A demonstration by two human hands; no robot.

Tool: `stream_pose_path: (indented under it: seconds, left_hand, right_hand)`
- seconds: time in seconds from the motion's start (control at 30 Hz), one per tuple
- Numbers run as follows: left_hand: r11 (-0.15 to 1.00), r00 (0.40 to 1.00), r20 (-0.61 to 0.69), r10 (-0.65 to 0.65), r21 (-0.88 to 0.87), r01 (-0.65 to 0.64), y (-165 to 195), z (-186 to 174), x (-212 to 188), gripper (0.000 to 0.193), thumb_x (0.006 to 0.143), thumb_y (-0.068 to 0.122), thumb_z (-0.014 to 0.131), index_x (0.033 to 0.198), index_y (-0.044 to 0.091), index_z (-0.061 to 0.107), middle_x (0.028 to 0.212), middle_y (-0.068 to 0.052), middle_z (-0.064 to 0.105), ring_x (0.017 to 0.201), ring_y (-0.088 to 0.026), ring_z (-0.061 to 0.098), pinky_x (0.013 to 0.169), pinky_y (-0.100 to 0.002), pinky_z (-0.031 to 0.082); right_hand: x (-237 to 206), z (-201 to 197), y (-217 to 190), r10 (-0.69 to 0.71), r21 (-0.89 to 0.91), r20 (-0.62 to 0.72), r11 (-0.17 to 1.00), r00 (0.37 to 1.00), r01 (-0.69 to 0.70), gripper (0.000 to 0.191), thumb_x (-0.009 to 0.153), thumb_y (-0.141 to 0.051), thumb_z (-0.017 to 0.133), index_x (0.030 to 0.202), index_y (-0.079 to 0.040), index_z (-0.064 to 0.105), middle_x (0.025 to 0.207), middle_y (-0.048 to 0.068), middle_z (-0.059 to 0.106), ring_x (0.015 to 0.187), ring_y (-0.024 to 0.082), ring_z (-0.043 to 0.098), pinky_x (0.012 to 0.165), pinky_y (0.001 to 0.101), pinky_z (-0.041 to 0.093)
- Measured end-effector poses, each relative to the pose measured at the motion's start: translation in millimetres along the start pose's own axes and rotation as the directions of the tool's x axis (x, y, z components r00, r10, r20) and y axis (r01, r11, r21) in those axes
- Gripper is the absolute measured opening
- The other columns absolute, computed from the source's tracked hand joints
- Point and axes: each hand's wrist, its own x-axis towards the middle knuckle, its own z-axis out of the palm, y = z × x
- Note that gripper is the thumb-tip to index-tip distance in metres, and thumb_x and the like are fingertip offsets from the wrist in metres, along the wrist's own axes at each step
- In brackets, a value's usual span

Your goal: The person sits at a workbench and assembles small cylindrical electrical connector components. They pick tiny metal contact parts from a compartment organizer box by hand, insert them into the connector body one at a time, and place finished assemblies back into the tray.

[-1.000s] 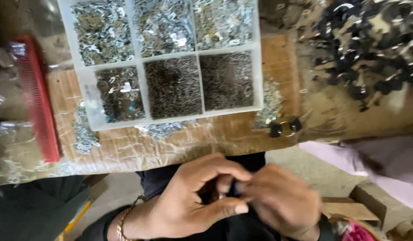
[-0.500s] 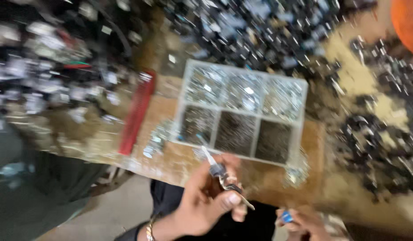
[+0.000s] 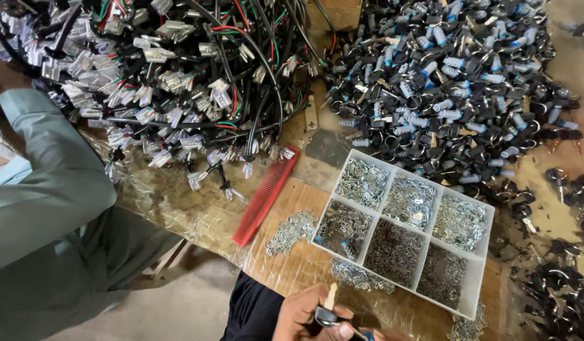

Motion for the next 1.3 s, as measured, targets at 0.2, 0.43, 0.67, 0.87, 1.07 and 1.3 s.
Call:
stream_pose_path:
  seconds: [0.2,0.43,0.67,0.87,1.07,1.3]
  left_hand:
    - [0.975,0.922,0.328,0.204,0.013,-0.22,56,26,37,0.017,0.106,0.019,0.07,0.097,0.005,0.067,0.095,-0.009,0.068,0.096,-0.024,0.072,0.085,-0.032,0.055]
    - [0.841,0.708,0.684,0.174,0.271,-0.469,151,-10,107,0.021,0.083,0.007,0.065,0.104,0.002,0.062,0.098,-0.013,0.065,0.092,-0.035,0.067,0.074,-0.042,0.053]
    - [0.102,0.965,0.228,0.128,0.965,-0.242,136,11,136,0.026,0.083,0.024,0.074,0.103,0.007,0.072,0.096,-0.015,0.07,0.097,-0.041,0.064,0.075,-0.049,0.055]
    - [-0.002,0.953,0.264,-0.151,0.964,-0.267,145,4,153,0.007,0.095,0.014,0.067,0.096,0.012,0.073,0.101,-0.008,0.071,0.111,-0.032,0.064,0.084,-0.045,0.056]
    - [0.246,0.894,0.448,0.021,0.864,-0.439,158,1,155,0.036,0.075,0.024,0.075,0.106,0.008,0.077,0.097,-0.011,0.071,0.099,-0.037,0.062,0.075,-0.046,0.053]
    - [0.234,0.831,0.544,0.12,0.797,-0.556,118,-12,154,0.031,0.081,0.012,0.066,0.11,0.008,0.075,0.105,-0.007,0.069,0.099,-0.031,0.061,0.087,-0.043,0.051]
  right_hand:
    - [-13,-24,33,0.016,0.02,-0.06,1.0,0.998,-0.014,0.038,0.083,-0.022,0.077,0.117,-0.005,0.078,0.096,0.014,0.084,0.087,0.021,0.082,0.079,0.0362,0.065]
    - [-39,-38,43,-0.27,-0.026,-0.209,0.962,0.94,0.27,0.042,0.08,-0.014,0.079,0.121,-0.005,0.073,0.099,0.015,0.082,0.088,0.02,0.082,0.08,0.0356,0.068]
    - [-104,-21,-52,-0.683,-0.334,-0.356,0.73,0.637,0.596,0.05,0.077,-0.005,0.081,0.125,-0.006,0.068,0.101,0.016,0.079,0.089,0.02,0.082,0.08,0.0349,0.07]
    - [-121,7,-123,-0.826,-0.594,-0.34,0.559,0.449,0.579,0.041,0.08,-0.005,0.084,0.118,-0.008,0.07,0.095,0.01,0.079,0.081,0.012,0.078,0.07,0.0266,0.066]
    - [-112,-1,-163,-0.872,-0.658,-0.313,0.485,0.377,0.576,0.027,0.086,-0.008,0.082,0.111,-0.005,0.071,0.096,0.008,0.079,0.082,0.01,0.08,0.066,0.0217,0.063]
    - [-96,-4,-214,-0.833,-0.733,-0.35,0.529,0.43,0.428,0.023,0.089,-0.004,0.08,0.11,-0.001,0.072,0.098,0.01,0.077,0.083,0.013,0.077,0.069,0.0226,0.064]
